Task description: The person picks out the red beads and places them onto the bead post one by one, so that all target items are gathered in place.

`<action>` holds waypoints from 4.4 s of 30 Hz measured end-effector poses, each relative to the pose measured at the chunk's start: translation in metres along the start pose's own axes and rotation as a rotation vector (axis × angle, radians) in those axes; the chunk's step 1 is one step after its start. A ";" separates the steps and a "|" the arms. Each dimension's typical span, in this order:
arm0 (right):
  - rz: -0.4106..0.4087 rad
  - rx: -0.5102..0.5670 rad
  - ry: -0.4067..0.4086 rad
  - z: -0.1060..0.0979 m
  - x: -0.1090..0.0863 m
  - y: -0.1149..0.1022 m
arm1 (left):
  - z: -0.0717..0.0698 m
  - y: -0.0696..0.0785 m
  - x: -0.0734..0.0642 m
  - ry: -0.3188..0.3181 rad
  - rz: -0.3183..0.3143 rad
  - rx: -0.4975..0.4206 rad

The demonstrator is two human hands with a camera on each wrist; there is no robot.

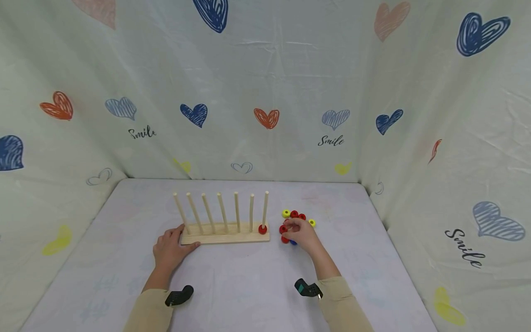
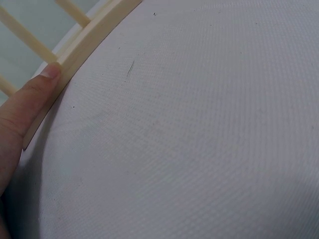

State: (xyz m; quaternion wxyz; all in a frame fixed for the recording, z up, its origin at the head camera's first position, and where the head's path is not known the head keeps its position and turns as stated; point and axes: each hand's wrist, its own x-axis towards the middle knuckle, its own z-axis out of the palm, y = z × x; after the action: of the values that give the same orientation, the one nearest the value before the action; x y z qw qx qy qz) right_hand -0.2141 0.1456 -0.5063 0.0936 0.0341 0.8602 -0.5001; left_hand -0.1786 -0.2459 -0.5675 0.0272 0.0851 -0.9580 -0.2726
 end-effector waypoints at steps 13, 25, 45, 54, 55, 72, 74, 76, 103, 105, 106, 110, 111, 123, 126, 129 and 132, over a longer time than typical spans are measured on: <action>0.012 -0.008 -0.016 0.004 -0.002 0.014 | 0.001 0.001 -0.001 -0.002 -0.004 0.002; -0.002 -0.042 -0.001 0.007 0.001 0.020 | 0.000 0.001 -0.001 0.008 -0.001 0.001; 0.013 -0.152 0.068 0.017 0.004 0.028 | -0.001 0.001 0.000 -0.001 0.000 0.005; -0.035 -0.212 0.110 0.020 0.000 0.028 | -0.001 0.001 -0.001 0.006 0.002 -0.001; -0.043 -0.219 0.115 0.021 -0.001 0.028 | -0.001 0.001 -0.001 0.005 0.001 0.000; -0.065 -0.301 0.176 0.028 -0.003 0.028 | 0.004 -0.002 0.000 0.038 0.013 -0.006; -0.062 -0.308 0.183 0.029 -0.003 0.028 | 0.003 -0.001 0.000 0.034 0.012 -0.003; -0.066 -0.318 0.188 0.029 -0.003 0.028 | 0.002 0.000 -0.001 0.027 0.009 -0.001; -0.066 -0.300 0.184 0.029 -0.003 0.026 | -0.001 0.001 -0.002 0.003 0.008 0.009; -0.065 -0.289 0.177 0.029 -0.003 0.026 | -0.002 0.001 -0.002 0.004 0.009 0.009; -0.066 -0.285 0.173 0.028 -0.003 0.026 | -0.002 0.002 -0.002 0.003 0.008 0.010; -0.058 -0.267 0.154 0.026 -0.002 0.025 | -0.002 0.002 -0.002 0.003 0.008 0.010; -0.056 -0.265 0.148 0.026 -0.001 0.025 | -0.002 0.002 -0.002 0.003 0.007 0.009; -0.030 -0.176 0.108 0.019 0.000 0.015 | -0.001 0.001 -0.001 0.008 -0.002 0.010; -0.048 -0.167 0.116 0.016 -0.001 0.011 | -0.001 0.002 -0.002 0.011 0.000 0.007; -0.064 -0.167 0.120 0.014 -0.001 0.006 | -0.002 0.003 -0.002 0.010 0.001 0.002; -0.061 -0.157 0.118 0.012 -0.003 0.001 | -0.001 0.002 -0.002 0.009 0.001 0.003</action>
State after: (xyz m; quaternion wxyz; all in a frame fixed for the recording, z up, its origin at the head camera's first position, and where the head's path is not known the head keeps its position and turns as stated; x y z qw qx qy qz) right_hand -0.2098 0.1365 -0.5125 0.0298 0.0299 0.9013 -0.4310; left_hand -0.1768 -0.2445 -0.5655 0.0315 0.0857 -0.9583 -0.2708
